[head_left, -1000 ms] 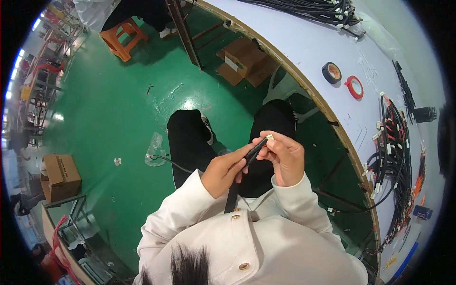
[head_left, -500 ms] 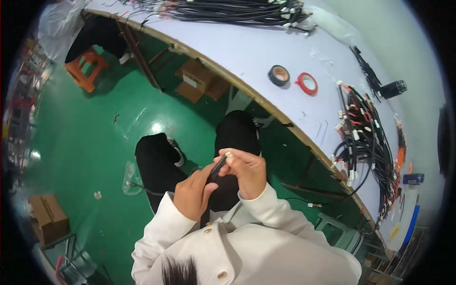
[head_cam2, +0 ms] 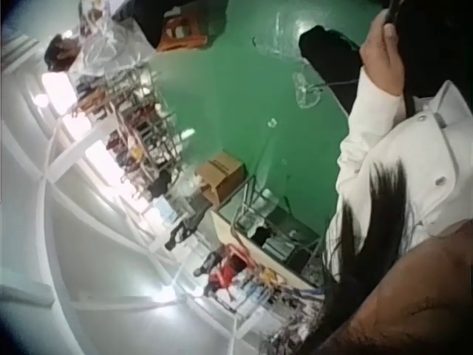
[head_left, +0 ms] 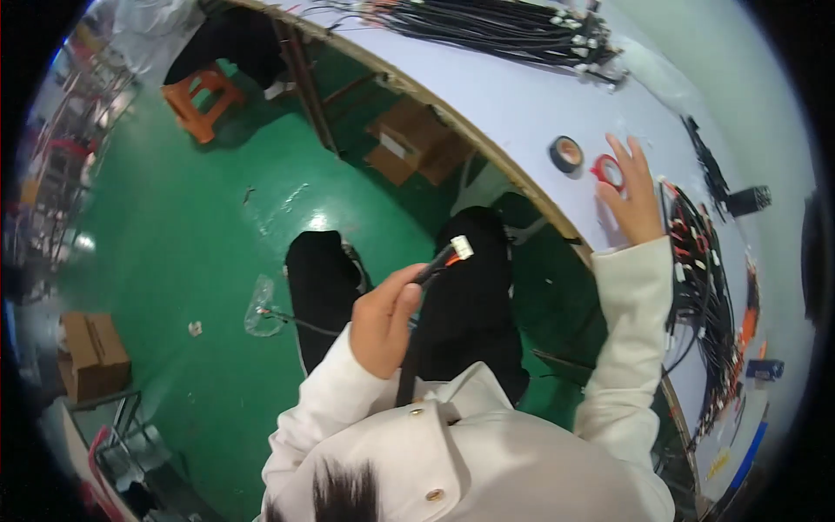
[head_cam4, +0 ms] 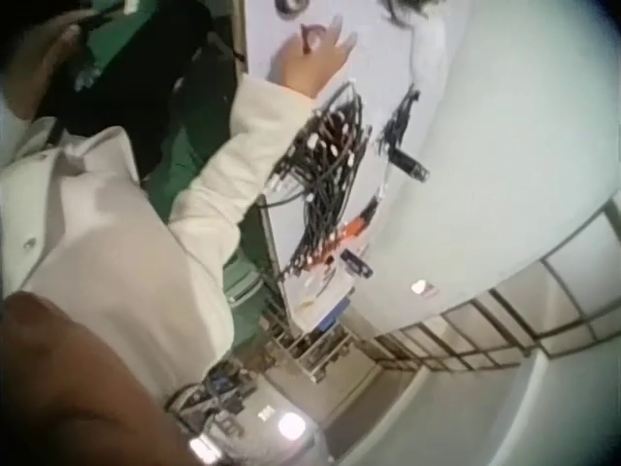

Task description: Applying electrical tape to bundle wire harnesses at a factory workstation.

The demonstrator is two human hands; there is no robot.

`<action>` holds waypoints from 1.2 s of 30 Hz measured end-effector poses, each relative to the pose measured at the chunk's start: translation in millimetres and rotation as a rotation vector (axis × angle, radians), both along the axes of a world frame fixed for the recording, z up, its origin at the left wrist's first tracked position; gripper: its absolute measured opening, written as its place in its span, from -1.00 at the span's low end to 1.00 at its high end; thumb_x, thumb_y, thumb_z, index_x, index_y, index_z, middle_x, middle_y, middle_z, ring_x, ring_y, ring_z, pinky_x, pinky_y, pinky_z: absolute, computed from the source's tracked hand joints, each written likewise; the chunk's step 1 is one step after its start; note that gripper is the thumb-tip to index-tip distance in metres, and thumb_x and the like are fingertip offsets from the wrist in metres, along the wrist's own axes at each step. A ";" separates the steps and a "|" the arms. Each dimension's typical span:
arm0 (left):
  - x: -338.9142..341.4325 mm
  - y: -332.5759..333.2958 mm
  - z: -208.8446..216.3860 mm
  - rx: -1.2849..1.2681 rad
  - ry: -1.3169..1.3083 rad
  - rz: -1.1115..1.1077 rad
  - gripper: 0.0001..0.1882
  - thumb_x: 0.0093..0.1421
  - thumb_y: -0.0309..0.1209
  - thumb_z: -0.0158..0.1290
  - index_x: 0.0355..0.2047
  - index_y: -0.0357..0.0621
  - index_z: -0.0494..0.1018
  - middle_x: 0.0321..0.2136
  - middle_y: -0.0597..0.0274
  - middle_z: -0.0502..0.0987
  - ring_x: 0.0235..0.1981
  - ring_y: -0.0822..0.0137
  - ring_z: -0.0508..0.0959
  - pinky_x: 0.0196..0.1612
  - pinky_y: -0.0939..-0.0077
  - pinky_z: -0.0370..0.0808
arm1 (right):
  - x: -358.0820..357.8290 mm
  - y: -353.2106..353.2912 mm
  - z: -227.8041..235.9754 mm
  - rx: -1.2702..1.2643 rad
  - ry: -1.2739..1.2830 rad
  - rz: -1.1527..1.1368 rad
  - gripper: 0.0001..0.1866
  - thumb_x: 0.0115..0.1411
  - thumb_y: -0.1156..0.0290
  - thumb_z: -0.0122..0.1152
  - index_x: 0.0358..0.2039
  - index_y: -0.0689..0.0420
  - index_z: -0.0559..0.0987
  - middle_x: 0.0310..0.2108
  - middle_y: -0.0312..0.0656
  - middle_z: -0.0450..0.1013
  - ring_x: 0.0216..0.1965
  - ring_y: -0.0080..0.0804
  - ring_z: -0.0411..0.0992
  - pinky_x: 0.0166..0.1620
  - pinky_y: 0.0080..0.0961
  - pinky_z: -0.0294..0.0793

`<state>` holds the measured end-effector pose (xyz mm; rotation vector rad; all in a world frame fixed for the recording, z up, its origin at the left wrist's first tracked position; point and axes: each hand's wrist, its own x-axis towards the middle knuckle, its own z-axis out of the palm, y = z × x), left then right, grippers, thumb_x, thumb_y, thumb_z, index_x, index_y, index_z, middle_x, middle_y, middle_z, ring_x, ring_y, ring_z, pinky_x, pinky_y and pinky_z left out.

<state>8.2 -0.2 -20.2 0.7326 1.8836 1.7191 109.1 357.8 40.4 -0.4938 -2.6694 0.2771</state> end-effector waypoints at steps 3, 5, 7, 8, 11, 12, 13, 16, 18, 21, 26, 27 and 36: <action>0.8 -3.2 1.3 0.010 -0.021 0.001 -0.67 0.30 -0.32 -0.18 -0.07 -0.29 0.37 -0.55 0.15 0.44 -0.52 0.39 0.42 -0.38 0.58 0.38 | -9.3 16.2 -12.5 -0.121 -0.057 -0.015 -0.48 0.02 0.53 0.08 0.07 0.07 0.38 0.09 0.03 0.23 0.14 -0.13 0.16 0.15 -0.39 0.13; 0.6 -8.6 3.9 0.009 -0.029 0.011 -0.66 0.30 -0.30 -0.19 -0.04 -0.28 0.35 -0.56 0.18 0.42 -0.52 0.41 0.41 -0.39 0.59 0.36 | -13.4 16.9 -16.8 0.026 -0.051 -0.013 -0.59 0.06 0.54 0.06 -0.02 0.14 0.45 -0.07 -0.07 0.40 -0.06 -0.35 0.34 0.03 -0.47 0.26; -2.4 -14.5 6.1 0.009 -0.038 0.012 -0.65 0.31 -0.29 -0.20 -0.02 -0.26 0.34 -0.56 0.21 0.41 -0.53 0.43 0.40 -0.40 0.61 0.35 | -11.2 10.1 -15.5 -0.075 0.044 -0.079 -0.62 0.07 0.49 0.08 -0.04 0.19 0.45 -0.14 -0.09 0.44 -0.16 -0.34 0.38 -0.05 -0.47 0.31; -3.8 -16.7 7.3 0.016 -0.066 -0.052 -0.62 0.31 -0.29 -0.21 0.05 -0.24 0.27 -0.58 0.25 0.36 -0.54 0.46 0.36 -0.41 0.63 0.33 | -5.2 6.0 -12.6 -0.172 0.139 -0.156 -0.63 0.09 0.44 0.10 -0.06 0.23 0.45 -0.20 -0.11 0.47 -0.26 -0.33 0.42 -0.14 -0.47 0.36; 0.1 -20.9 6.7 0.084 -0.149 -0.050 -0.52 0.31 -0.26 -0.21 0.18 -0.19 0.08 -0.61 0.35 0.27 -0.59 0.55 0.23 -0.50 0.69 0.19 | 3.0 -103.3 25.6 -0.889 0.318 0.060 -0.64 0.05 0.42 0.18 -0.11 0.27 0.50 -0.17 -0.14 0.46 -0.24 -0.47 0.41 -0.16 -0.54 0.39; 2.8 -20.7 7.4 0.148 -0.200 -0.043 -0.43 0.30 -0.23 -0.21 0.24 -0.17 -0.05 -0.63 0.41 0.23 -0.63 0.62 0.13 -0.58 0.74 0.09 | 8.3 -129.4 24.6 -1.258 0.309 0.224 -0.61 0.01 0.43 0.24 -0.12 0.27 0.51 -0.14 -0.13 0.44 -0.21 -0.49 0.40 -0.16 -0.56 0.40; 4.4 -21.3 9.5 0.145 -0.205 -0.053 -0.43 0.30 -0.23 -0.21 0.24 -0.17 -0.05 -0.63 0.41 0.23 -0.63 0.62 0.13 -0.58 0.74 0.09 | 0.1 -151.4 -0.2 -1.012 0.204 0.408 -0.42 -0.09 0.30 0.36 -0.06 0.30 0.47 -0.19 -0.07 0.44 -0.20 -0.45 0.40 -0.19 -0.62 0.40; 4.8 -27.8 17.7 0.213 -0.325 -0.138 -0.36 0.30 -0.26 -0.21 0.26 -0.15 -0.22 -0.63 0.40 0.21 -0.63 0.60 0.13 -0.57 0.74 0.08 | -14.2 -202.4 -57.3 -1.496 0.020 0.132 -0.39 -0.14 0.37 0.39 -0.05 0.34 0.44 -0.18 -0.05 0.46 -0.22 -0.42 0.44 -0.10 -0.59 0.41; 8.5 -33.8 23.8 0.191 -0.348 -0.234 -0.33 0.29 -0.26 -0.20 0.27 -0.14 -0.27 -0.63 0.39 0.22 -0.62 0.60 0.14 -0.57 0.75 0.08 | -22.6 -217.9 -70.0 -1.718 0.067 0.127 -0.34 -0.13 0.26 0.41 -0.06 0.38 0.43 -0.16 -0.03 0.46 -0.22 -0.42 0.45 -0.09 -0.52 0.42; 8.6 -38.6 25.8 0.164 -0.422 -0.230 -0.32 0.29 -0.28 -0.19 0.27 -0.13 -0.29 -0.61 0.38 0.25 -0.62 0.61 0.14 -0.56 0.76 0.08 | -25.1 -220.0 -72.4 -1.732 0.016 0.430 -0.43 -0.11 0.60 0.34 -0.01 0.30 0.42 -0.15 -0.12 0.45 -0.14 -0.47 0.41 -0.06 -0.57 0.41; 11.1 -44.6 22.4 0.168 -0.421 -0.224 -0.35 0.30 -0.30 -0.19 0.26 -0.14 -0.26 -0.58 0.36 0.28 -0.60 0.61 0.15 -0.55 0.76 0.09 | -24.2 -224.6 -67.6 -1.746 0.035 0.543 -0.41 -0.14 0.61 0.36 -0.01 0.29 0.41 -0.06 -0.05 0.38 -0.08 -0.37 0.39 -0.02 -0.46 0.40; 11.5 -45.3 24.1 0.139 -0.399 -0.223 -0.39 0.30 -0.35 -0.21 0.24 -0.19 -0.23 -0.58 0.32 0.29 -0.57 0.53 0.21 -0.45 0.70 0.18 | -23.6 -225.7 -66.2 -1.745 0.041 0.527 -0.40 -0.15 0.59 0.38 -0.02 0.30 0.42 -0.05 -0.04 0.37 -0.08 -0.37 0.38 -0.01 -0.45 0.38; 12.8 -47.7 22.6 0.098 -0.156 -0.155 -0.52 0.29 -0.40 -0.20 0.14 -0.24 -0.06 -0.63 0.21 0.32 -0.61 0.39 0.32 -0.42 0.57 0.30 | -26.3 -221.0 -59.9 -1.418 0.113 0.664 -0.40 -0.26 0.55 0.45 -0.10 0.26 0.50 -0.04 -0.05 0.35 -0.06 -0.38 0.36 -0.02 -0.52 0.35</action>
